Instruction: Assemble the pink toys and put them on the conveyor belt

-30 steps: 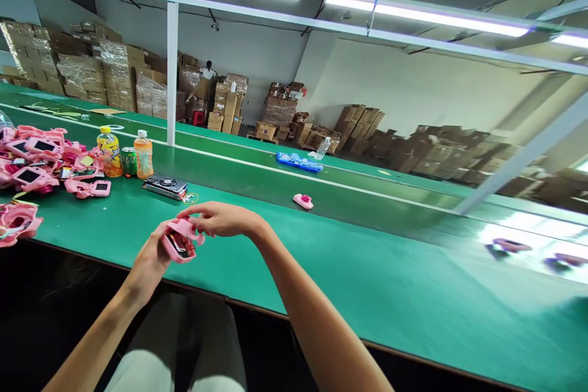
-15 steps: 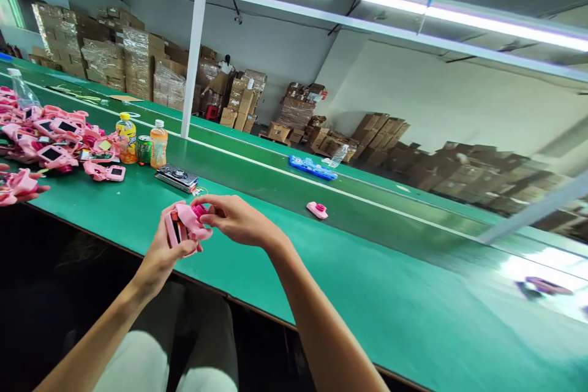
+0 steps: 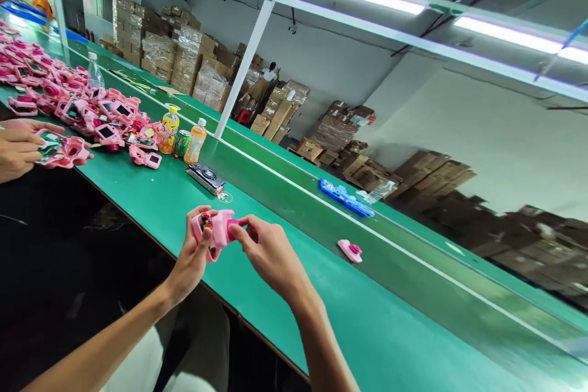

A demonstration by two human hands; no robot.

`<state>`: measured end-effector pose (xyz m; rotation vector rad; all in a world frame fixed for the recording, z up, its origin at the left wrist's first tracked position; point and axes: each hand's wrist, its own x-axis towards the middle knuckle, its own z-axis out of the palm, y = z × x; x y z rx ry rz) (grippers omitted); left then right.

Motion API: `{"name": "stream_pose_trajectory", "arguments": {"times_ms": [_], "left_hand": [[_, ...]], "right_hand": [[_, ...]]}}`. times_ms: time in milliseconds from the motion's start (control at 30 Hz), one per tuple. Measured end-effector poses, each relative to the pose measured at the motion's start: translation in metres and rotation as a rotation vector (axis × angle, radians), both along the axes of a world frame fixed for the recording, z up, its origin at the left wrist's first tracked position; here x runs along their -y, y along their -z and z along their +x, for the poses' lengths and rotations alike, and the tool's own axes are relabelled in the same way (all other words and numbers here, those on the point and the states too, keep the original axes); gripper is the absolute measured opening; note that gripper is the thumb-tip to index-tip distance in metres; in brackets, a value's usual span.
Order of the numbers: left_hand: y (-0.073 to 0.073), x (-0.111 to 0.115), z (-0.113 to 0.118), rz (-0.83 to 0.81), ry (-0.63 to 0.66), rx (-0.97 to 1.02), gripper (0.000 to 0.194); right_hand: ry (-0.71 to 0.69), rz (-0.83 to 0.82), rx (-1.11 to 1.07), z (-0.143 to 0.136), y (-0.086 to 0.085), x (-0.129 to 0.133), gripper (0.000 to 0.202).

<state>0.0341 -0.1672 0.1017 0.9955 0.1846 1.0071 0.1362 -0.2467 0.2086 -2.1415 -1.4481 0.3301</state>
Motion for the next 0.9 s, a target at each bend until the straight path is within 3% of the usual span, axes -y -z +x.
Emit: {"name": "stream_pose_trajectory", "arguments": {"times_ms": [167,300,433,600,733,900], "left_hand": [[0.002,-0.002,-0.001,0.004,0.025,-0.003,0.062],[0.001,-0.005,-0.003,0.018,0.033,-0.026,0.060],[0.003,-0.012,-0.002,-0.032,0.085,0.002,0.058],[0.003,-0.017,0.001,-0.322,0.156,0.178,0.043],[-0.001,-0.013,0.002,-0.390,0.181,0.217,0.038],[-0.004,-0.006,0.003,-0.433,0.214,0.221,0.032]], "right_hand": [[0.136,-0.014,-0.076,0.002,0.005,-0.009,0.060],[0.183,-0.028,-0.083,-0.001,0.003,-0.016,0.061],[0.098,-0.003,-0.017,-0.002,0.001,-0.022,0.059],[-0.094,0.141,-0.002,-0.002,0.012,-0.023,0.033],[-0.068,0.154,-0.169,0.000,0.021,-0.018,0.026],[-0.065,0.095,-0.254,0.008,0.019,-0.016,0.027]]}}
